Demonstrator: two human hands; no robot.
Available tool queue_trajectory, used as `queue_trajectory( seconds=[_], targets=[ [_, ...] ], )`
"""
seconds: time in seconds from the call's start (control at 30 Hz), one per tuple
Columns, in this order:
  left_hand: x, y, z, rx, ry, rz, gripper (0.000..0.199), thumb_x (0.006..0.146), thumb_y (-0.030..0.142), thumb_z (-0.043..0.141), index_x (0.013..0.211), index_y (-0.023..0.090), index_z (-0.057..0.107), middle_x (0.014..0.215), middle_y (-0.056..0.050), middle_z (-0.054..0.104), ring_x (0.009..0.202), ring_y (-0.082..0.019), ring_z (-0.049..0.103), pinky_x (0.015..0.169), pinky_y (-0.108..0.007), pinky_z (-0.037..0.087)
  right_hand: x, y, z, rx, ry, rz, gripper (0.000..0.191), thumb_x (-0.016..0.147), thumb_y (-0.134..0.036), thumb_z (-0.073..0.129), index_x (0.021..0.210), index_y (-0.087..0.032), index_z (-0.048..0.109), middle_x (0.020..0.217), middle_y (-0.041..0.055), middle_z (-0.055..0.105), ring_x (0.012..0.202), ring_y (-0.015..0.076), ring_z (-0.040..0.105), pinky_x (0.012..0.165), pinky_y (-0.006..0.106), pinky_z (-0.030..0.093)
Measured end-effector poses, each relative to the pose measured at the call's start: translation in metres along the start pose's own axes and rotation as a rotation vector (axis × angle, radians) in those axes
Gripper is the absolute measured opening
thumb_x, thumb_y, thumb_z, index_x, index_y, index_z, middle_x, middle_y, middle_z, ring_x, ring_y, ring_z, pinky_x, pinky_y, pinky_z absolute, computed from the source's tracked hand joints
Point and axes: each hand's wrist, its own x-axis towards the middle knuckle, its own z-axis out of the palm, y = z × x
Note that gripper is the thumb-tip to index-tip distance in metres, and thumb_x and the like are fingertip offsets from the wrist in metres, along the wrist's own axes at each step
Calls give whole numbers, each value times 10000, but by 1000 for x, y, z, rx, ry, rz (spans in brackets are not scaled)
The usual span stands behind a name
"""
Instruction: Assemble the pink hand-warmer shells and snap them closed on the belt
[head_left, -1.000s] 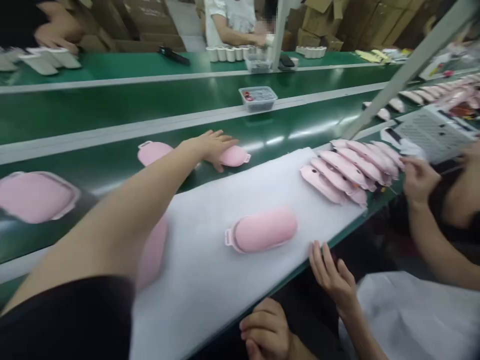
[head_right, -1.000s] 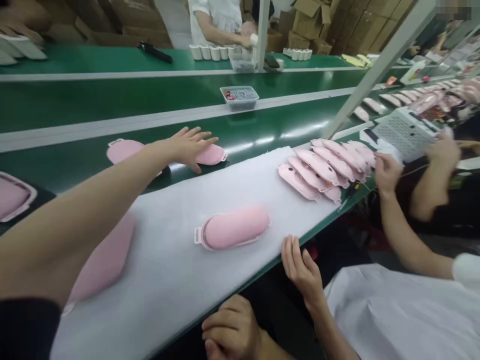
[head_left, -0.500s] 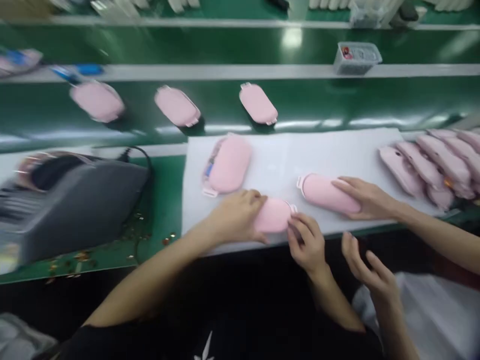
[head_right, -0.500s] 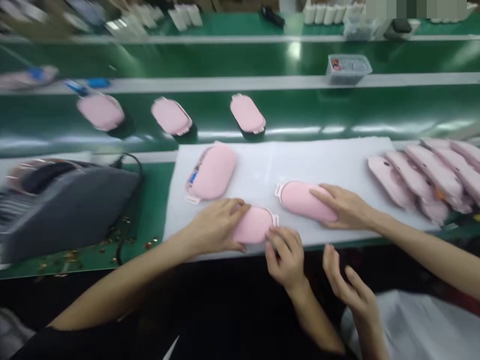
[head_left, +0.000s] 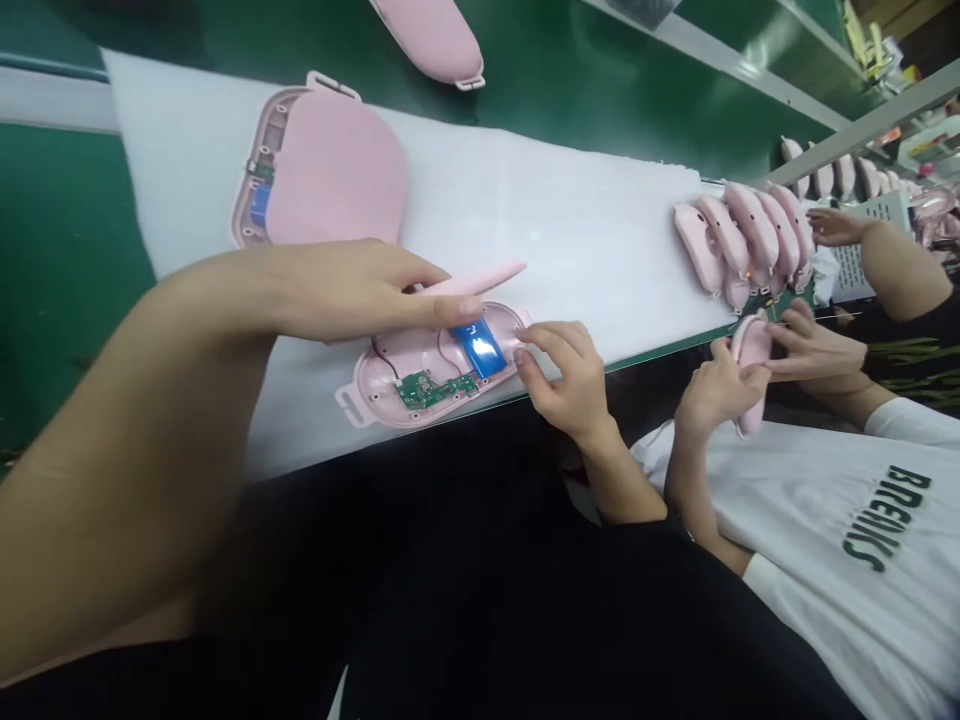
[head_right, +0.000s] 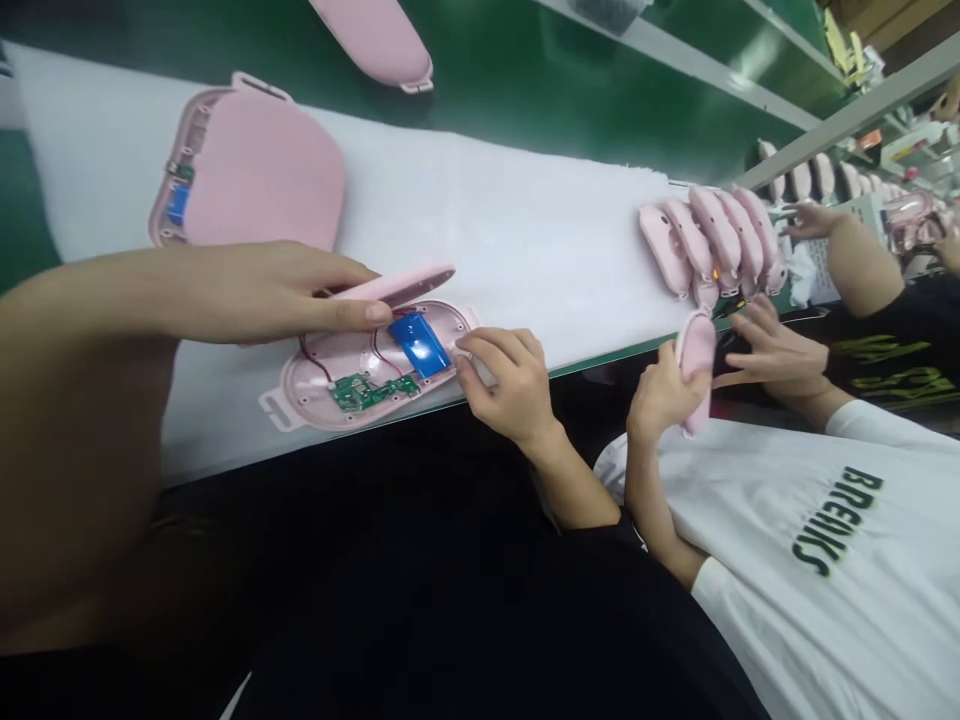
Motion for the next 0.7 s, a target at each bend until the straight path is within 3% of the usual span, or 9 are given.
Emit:
queue_trajectory(
  seconds=[0.1, 0.23, 0.33, 0.43, 0.57, 0.7],
  targets=[
    [-2, -4, -1, -22, -22, -28, 1064, 743, 1110, 258, 956, 184, 737, 742, -54, 680, 702, -221, 643, 676, -346, 433, 24, -8, 1, 66, -150, -43, 220, 1086, -322, 597, 1198, -187, 730, 1097, 69, 794, 989, 178, 712, 926, 337, 577],
    [-7, -4, -3, -85, -33, 18, 1092, 620, 1174, 152, 738, 201, 634, 482, -25, 465, 499, -153, 509, 569, -336, 315, 52, -20, 10, -108, -224, -40, 281, 1119, -310, 544, 1313, -187, 707, 1031, 50, 748, 928, 165, 681, 838, 287, 538],
    [-9, -2, -2, -78, -9, 20, 1087, 580, 1196, 110, 661, 216, 573, 465, -30, 484, 437, -135, 469, 526, -322, 342, 62, -27, 15, -264, -249, -50, 277, 1125, -249, 514, 1259, -183, 747, 1015, 77, 731, 942, 205, 664, 855, 326, 529],
    [-10, -4, 0, -82, -35, 35, 1094, 635, 1192, 100, 639, 197, 556, 512, -51, 537, 428, -135, 479, 525, -316, 403, 65, -30, 15, -308, -289, -102, 292, 1117, -192, 481, 1141, -175, 771, 1063, 109, 734, 973, 238, 648, 917, 382, 544],
    [-12, -8, -1, -98, -35, 62, 1145, 655, 1188, 117, 788, 189, 659, 554, -63, 584, 466, -180, 539, 529, -318, 441, 65, -31, 10, -249, -342, -166, 274, 1094, -167, 475, 1127, -168, 746, 1126, 129, 729, 1029, 262, 647, 959, 415, 569],
    [-15, -5, -5, -105, -78, 92, 1247, 698, 1158, 99, 1128, 195, 764, 551, -40, 552, 481, -204, 547, 513, -323, 448, 63, -35, 6, -215, -381, -171, 263, 1099, -183, 483, 1185, -172, 731, 1195, 128, 737, 1076, 256, 671, 990, 391, 576]
  ],
)
